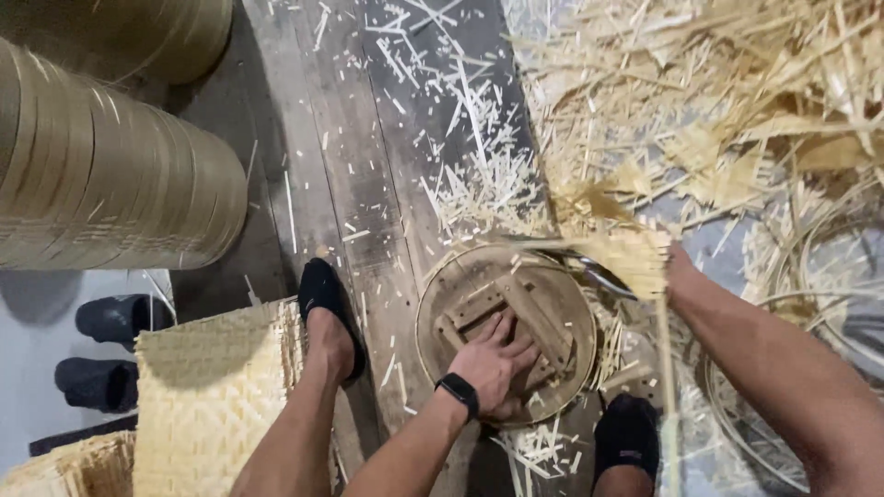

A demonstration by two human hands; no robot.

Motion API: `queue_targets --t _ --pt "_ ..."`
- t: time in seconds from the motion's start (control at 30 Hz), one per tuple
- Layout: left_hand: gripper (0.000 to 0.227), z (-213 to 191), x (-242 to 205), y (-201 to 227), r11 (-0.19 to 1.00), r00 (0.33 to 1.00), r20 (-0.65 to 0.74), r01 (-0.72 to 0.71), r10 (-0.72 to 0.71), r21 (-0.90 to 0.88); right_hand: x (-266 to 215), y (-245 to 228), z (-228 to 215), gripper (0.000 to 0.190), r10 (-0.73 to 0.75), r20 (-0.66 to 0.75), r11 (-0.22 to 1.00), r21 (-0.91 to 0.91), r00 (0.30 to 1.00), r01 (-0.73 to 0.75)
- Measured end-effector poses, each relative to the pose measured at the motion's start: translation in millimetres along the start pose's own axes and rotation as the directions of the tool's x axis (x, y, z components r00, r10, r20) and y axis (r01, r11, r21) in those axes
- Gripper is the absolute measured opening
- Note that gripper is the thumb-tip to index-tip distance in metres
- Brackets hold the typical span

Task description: Trimming and assembling a round bamboo basket base using a circular wooden mold and scissors.

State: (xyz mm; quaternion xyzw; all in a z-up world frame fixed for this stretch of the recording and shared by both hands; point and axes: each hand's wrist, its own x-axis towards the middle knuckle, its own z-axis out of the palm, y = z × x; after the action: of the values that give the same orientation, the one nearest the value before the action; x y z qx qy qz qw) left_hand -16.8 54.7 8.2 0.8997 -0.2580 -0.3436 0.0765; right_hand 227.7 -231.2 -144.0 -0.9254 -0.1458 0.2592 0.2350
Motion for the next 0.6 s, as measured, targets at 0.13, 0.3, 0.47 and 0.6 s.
queue_targets --t 0.13,0.3,0.47,0.6 --pt "0.103 9 5 -4 1.000 0.996 -0.091 -0.009 0.008 -0.019 29 7 -70 0.026 0.161 0.002 0.985 -0.059 0.987 -0.160" --pt "0.074 -2 7 -6 0.944 0.981 -0.128 0.101 -0.147 -0.313 -2 43 -129 0.044 0.552 0.011 0.831 0.079 0.834 -0.551" --pt "0.046 -37 61 -83 0.661 0.774 -0.258 0.260 -0.579 -0.704 -53 37 -65 0.079 0.263 -0.270 0.834 -0.419 0.926 -0.359" --pt "0.058 -44 124 -139 0.597 0.687 -0.273 0.287 -0.674 -0.749 -111 -83 -21 0.041 0.305 0.298 0.830 0.384 0.905 -0.406"
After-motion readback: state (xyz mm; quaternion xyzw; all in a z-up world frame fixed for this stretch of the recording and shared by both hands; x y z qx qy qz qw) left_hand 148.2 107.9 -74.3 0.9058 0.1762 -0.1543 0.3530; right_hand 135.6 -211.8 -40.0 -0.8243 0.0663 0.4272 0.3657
